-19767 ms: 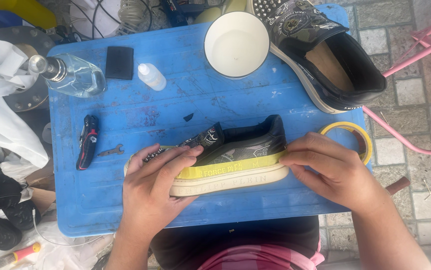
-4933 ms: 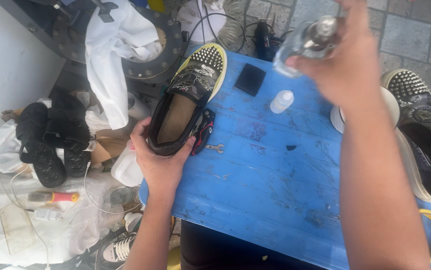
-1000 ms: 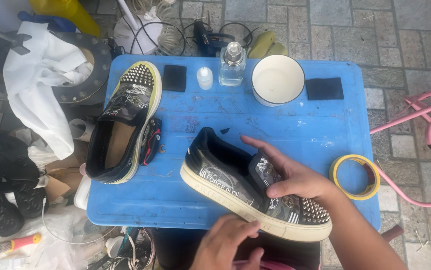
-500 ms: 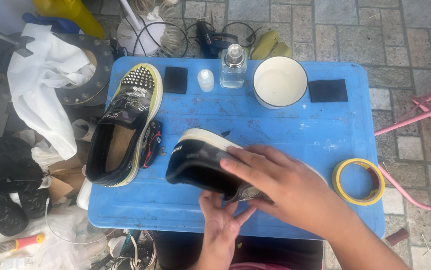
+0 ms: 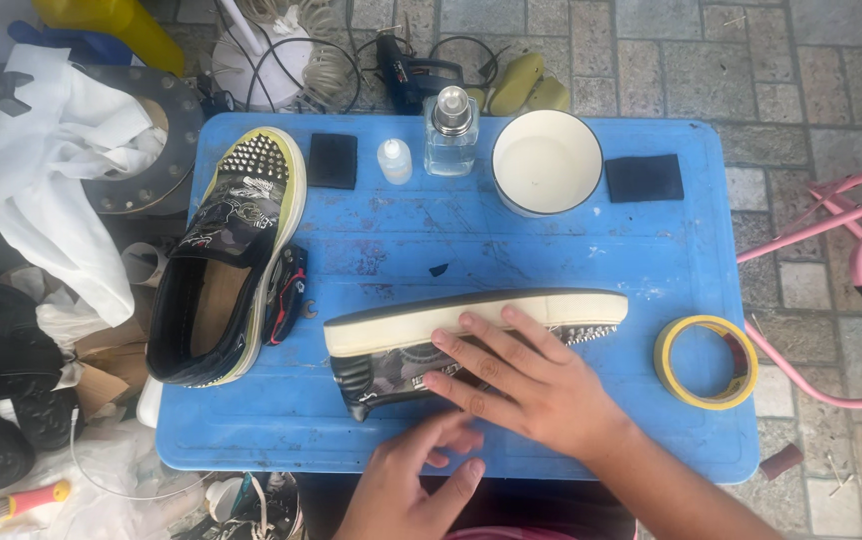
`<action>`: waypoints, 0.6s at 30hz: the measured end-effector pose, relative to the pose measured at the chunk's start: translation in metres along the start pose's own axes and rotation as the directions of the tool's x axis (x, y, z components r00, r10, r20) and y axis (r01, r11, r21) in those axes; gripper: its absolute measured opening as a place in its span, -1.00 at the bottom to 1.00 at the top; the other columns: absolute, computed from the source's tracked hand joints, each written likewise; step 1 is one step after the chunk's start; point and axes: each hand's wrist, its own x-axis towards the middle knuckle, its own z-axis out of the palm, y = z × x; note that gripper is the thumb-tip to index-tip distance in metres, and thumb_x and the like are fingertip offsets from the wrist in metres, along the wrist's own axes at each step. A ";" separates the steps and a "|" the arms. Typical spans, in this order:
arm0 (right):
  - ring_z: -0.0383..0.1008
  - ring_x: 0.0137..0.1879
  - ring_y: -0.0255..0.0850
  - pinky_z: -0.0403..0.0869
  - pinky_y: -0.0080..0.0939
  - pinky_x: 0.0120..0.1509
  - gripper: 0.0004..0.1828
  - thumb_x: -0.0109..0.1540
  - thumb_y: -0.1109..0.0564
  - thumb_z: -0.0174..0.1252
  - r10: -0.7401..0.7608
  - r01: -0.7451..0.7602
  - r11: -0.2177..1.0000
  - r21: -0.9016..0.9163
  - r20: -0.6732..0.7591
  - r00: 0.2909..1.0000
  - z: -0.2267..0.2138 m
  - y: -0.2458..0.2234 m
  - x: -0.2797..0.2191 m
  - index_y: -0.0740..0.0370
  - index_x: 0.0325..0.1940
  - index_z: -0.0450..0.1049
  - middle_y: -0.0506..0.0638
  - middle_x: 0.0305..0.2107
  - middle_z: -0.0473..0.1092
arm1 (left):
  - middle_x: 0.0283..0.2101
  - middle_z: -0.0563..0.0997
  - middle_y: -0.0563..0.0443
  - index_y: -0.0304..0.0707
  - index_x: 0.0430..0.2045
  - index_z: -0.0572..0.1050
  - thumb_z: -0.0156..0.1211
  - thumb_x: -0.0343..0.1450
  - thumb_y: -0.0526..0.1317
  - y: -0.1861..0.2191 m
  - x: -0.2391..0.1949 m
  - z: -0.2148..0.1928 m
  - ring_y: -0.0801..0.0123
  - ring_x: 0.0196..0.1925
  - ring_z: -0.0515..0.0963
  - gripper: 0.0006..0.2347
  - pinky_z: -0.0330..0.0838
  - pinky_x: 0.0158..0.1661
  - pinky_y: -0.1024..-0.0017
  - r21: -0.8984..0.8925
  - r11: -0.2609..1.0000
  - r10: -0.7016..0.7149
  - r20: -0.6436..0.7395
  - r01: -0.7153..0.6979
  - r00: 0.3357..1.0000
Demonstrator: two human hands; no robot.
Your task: The person applies yellow masking tape to the white midsole of a black studded shoe. They smooth the tape along the sole edge, rotate the shoe to cover different sections, and then place the shoe on the table. The person then picks up the second shoe and begins applying tape to its sole.
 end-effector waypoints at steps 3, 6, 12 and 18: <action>0.31 0.44 -0.06 0.16 0.11 0.56 -0.49 0.23 0.10 0.09 0.085 -0.085 0.996 0.021 0.022 0.996 0.002 -0.008 -0.008 -0.07 0.30 0.47 0.01 0.33 0.32 | -0.14 0.75 -0.03 -0.14 -0.10 0.65 0.31 0.46 -0.18 0.015 -0.009 0.001 0.34 -0.02 0.75 -0.82 0.66 0.03 0.37 0.244 0.953 0.233 -0.206 -0.181 0.950; 0.34 0.41 0.07 0.22 0.18 0.51 -0.68 0.18 0.13 0.18 0.121 -0.120 0.974 0.194 0.004 0.993 0.003 -0.011 -0.023 0.10 0.03 0.49 0.15 0.27 0.37 | 0.01 0.63 -0.06 -0.19 -0.07 0.60 0.34 0.43 -0.25 0.032 0.006 -0.009 0.17 0.14 0.62 -0.79 0.48 0.16 0.18 0.504 0.748 0.614 -0.279 -0.432 0.738; 0.48 0.20 0.10 0.43 0.09 0.36 -0.68 0.05 0.31 0.34 0.449 -0.415 0.893 0.173 -0.296 0.843 -0.016 -0.016 -0.093 0.21 -0.13 0.50 0.11 -0.01 0.48 | 0.20 0.52 -0.16 -0.32 0.02 0.53 0.30 0.35 -0.22 0.061 0.037 -0.023 0.03 0.34 0.44 -0.65 0.17 0.35 -0.05 0.678 0.575 0.724 -0.160 -0.458 0.671; 0.37 0.32 0.06 0.26 0.04 0.47 -0.50 0.10 0.26 0.31 0.817 -0.839 0.539 0.076 -0.289 0.499 -0.035 -0.013 -0.150 0.29 0.12 0.43 0.12 0.16 0.42 | 0.17 0.54 -0.13 -0.31 -0.02 0.54 0.30 0.35 -0.24 0.069 0.032 -0.026 0.03 0.33 0.47 -0.68 0.19 0.36 -0.05 0.643 0.594 0.728 -0.175 -0.483 0.663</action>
